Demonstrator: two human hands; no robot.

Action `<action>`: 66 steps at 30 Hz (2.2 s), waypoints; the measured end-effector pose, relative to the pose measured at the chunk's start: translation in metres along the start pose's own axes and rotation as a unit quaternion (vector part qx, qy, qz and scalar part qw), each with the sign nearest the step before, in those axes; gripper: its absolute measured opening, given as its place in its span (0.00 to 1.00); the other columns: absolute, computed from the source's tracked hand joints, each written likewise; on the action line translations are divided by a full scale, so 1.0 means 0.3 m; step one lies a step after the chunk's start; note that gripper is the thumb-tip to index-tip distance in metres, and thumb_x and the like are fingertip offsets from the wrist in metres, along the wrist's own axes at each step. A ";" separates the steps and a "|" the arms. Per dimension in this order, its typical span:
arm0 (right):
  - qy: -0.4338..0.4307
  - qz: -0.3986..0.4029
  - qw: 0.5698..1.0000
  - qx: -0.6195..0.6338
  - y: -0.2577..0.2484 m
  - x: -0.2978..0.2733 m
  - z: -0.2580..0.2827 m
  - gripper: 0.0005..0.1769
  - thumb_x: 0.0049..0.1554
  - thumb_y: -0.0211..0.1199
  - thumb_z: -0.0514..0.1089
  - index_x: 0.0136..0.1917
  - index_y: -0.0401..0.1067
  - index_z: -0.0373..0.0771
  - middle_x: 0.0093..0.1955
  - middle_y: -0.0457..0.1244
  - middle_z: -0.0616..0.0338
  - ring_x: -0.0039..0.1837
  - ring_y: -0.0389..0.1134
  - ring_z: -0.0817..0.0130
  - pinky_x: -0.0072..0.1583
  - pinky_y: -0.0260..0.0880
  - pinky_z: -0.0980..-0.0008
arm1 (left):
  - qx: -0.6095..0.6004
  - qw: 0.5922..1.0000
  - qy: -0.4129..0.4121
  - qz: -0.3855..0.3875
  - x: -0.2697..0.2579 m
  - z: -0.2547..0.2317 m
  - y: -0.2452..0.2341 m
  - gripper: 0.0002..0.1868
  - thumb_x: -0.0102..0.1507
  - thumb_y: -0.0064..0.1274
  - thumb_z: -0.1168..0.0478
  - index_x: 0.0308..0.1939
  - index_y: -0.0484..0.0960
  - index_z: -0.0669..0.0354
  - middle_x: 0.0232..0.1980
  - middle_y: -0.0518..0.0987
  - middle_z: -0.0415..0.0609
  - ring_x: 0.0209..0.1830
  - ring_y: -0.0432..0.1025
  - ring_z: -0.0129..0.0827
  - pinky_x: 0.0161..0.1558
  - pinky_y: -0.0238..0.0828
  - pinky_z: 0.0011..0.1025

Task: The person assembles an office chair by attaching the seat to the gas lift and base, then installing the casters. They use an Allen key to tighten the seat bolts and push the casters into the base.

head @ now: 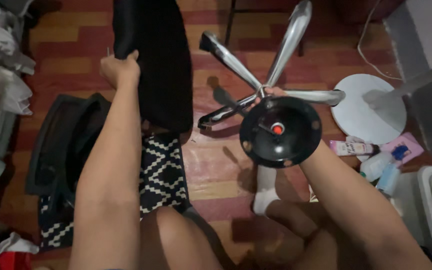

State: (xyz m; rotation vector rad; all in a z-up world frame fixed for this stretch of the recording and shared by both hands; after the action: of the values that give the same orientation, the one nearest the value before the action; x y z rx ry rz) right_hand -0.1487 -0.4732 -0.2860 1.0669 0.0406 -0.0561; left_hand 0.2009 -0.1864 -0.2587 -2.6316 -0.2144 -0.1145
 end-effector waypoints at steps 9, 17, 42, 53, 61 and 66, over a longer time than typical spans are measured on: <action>-0.090 -0.069 0.985 0.133 -0.079 0.165 -0.019 0.14 0.70 0.55 0.46 0.53 0.74 0.33 0.49 0.70 0.51 0.55 0.72 0.56 0.60 0.74 0.57 | 0.028 0.998 0.051 0.003 0.107 0.041 -0.006 0.18 0.52 0.73 0.54 0.33 0.87 0.66 0.33 0.85 0.59 0.37 0.81 0.48 0.44 0.75 0.41; -0.111 -0.098 0.974 0.172 -0.112 0.224 -0.032 0.14 0.69 0.53 0.47 0.56 0.74 0.35 0.52 0.70 0.52 0.57 0.72 0.57 0.60 0.74 0.57 | 0.140 0.946 0.262 -0.132 0.132 0.045 0.035 0.33 0.47 0.74 0.46 0.37 0.85 0.77 0.40 0.81 0.74 0.44 0.75 0.70 0.48 0.70 0.59; -0.127 -0.152 0.945 0.260 -0.282 0.311 -0.018 0.21 0.65 0.47 0.48 0.63 0.74 0.39 0.60 0.71 0.57 0.63 0.71 0.61 0.62 0.72 0.59 | 0.107 0.980 0.085 0.145 0.242 -0.030 0.025 0.36 0.52 0.68 0.49 0.56 0.78 0.72 0.57 0.78 0.68 0.59 0.73 0.56 0.60 0.70 0.45; -0.097 -0.241 0.916 0.305 -0.485 0.361 -0.030 0.12 0.61 0.63 0.47 0.55 0.76 0.41 0.53 0.69 0.59 0.57 0.72 0.63 0.56 0.78 0.63 | 0.021 0.985 0.054 0.163 0.342 0.072 0.002 0.21 0.57 0.61 0.52 0.47 0.86 0.66 0.47 0.85 0.61 0.49 0.81 0.48 0.53 0.74 0.40; -0.137 -0.342 0.900 0.233 -0.419 0.246 -0.010 0.13 0.56 0.71 0.46 0.50 0.74 0.39 0.47 0.67 0.57 0.52 0.70 0.62 0.54 0.80 0.65 | -0.072 0.988 -0.037 0.129 0.322 0.228 -0.036 0.22 0.58 0.59 0.54 0.49 0.83 0.68 0.49 0.85 0.60 0.51 0.80 0.49 0.54 0.73 0.40; -0.102 -0.356 0.890 0.265 -0.411 0.187 0.001 0.14 0.57 0.74 0.45 0.47 0.71 0.38 0.44 0.65 0.56 0.50 0.69 0.63 0.53 0.81 0.66 | -0.041 0.992 -0.079 0.092 0.279 0.332 -0.093 0.23 0.60 0.59 0.50 0.51 0.84 0.66 0.52 0.84 0.59 0.53 0.79 0.48 0.56 0.71 0.40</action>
State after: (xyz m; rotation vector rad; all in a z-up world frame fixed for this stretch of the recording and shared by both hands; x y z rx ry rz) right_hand -0.1009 -0.5342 -0.3969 1.5406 0.2369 -0.8882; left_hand 0.2827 -0.1032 -0.3226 -2.7297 -0.0203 0.1516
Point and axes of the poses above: each hand's wrist, its own x-axis towards the middle knuckle, its own y-axis out of the palm, z = x × y, the point moved 2 cm from there along x, towards the middle knuckle
